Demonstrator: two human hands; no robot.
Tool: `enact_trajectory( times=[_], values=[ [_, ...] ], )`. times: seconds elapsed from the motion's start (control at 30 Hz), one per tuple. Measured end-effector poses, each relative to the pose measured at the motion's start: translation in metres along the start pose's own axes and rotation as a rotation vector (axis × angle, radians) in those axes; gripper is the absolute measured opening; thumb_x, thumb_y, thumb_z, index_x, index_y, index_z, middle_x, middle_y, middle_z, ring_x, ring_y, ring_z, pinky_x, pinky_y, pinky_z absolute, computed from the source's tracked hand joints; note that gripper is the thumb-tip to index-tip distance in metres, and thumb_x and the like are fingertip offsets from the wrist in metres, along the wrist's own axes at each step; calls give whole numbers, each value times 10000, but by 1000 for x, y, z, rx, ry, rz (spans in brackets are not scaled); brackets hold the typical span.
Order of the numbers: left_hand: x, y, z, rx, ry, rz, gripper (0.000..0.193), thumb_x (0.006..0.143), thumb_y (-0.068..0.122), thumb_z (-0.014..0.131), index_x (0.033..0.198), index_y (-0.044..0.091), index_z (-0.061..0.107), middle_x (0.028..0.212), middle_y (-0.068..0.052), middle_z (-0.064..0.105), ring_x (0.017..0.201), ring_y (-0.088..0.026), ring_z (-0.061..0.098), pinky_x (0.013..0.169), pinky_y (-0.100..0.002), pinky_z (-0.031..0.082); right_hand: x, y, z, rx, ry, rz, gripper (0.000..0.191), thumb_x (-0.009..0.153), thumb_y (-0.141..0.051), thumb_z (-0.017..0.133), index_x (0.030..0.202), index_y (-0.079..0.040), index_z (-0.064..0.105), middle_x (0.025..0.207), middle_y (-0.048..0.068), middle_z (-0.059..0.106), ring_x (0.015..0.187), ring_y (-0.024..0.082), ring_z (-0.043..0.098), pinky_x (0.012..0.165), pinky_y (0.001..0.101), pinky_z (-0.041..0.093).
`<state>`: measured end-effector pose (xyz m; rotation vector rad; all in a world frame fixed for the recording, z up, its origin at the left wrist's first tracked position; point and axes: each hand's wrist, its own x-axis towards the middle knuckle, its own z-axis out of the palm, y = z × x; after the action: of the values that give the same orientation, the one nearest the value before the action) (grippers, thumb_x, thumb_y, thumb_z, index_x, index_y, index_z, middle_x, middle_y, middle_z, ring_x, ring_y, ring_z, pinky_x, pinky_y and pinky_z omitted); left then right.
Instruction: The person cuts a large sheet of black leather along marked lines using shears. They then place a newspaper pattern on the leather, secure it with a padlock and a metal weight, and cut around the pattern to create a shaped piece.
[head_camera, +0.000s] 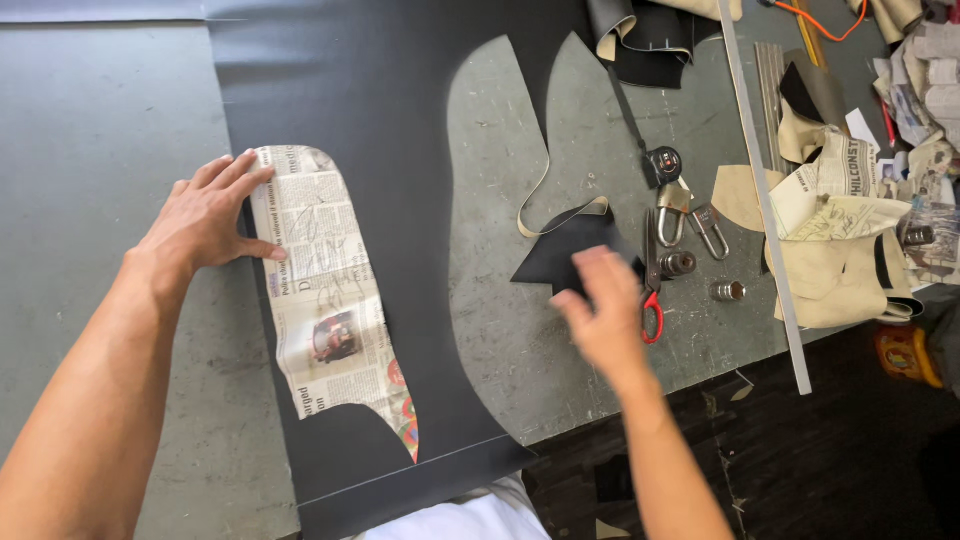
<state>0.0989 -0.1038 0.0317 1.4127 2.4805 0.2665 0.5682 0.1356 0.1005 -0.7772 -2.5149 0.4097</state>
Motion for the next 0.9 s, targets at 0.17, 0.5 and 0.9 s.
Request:
enact_trajectory(
  times=[0.17,0.5,0.9],
  values=[
    [0,9,-4,20,-62,-55,1320,391,569,956,1549,309,378,1677,22,238,1534,-226,181,1223,-449,224,27,131,-15,-225,263,265,401,985,-182,773,1328,-11,653,1334,181,628,1230,398,545,1059,491,444],
    [6,30,-12,108,-154,-203,1356,377,497,980,1562,375,333,1687,88,202,1551,-200,152,1254,-422,187,63,205,2,-390,154,557,526,1053,-408,658,1448,-70,580,1141,190,608,1062,406,607,854,555,479],
    [5,18,-9,129,-118,-118,1356,377,579,952,1564,355,336,1701,68,206,1558,-223,177,1216,-481,275,117,182,-20,-576,-179,675,710,939,-593,680,1310,10,629,1131,305,679,1073,484,643,907,559,503]
  ],
)
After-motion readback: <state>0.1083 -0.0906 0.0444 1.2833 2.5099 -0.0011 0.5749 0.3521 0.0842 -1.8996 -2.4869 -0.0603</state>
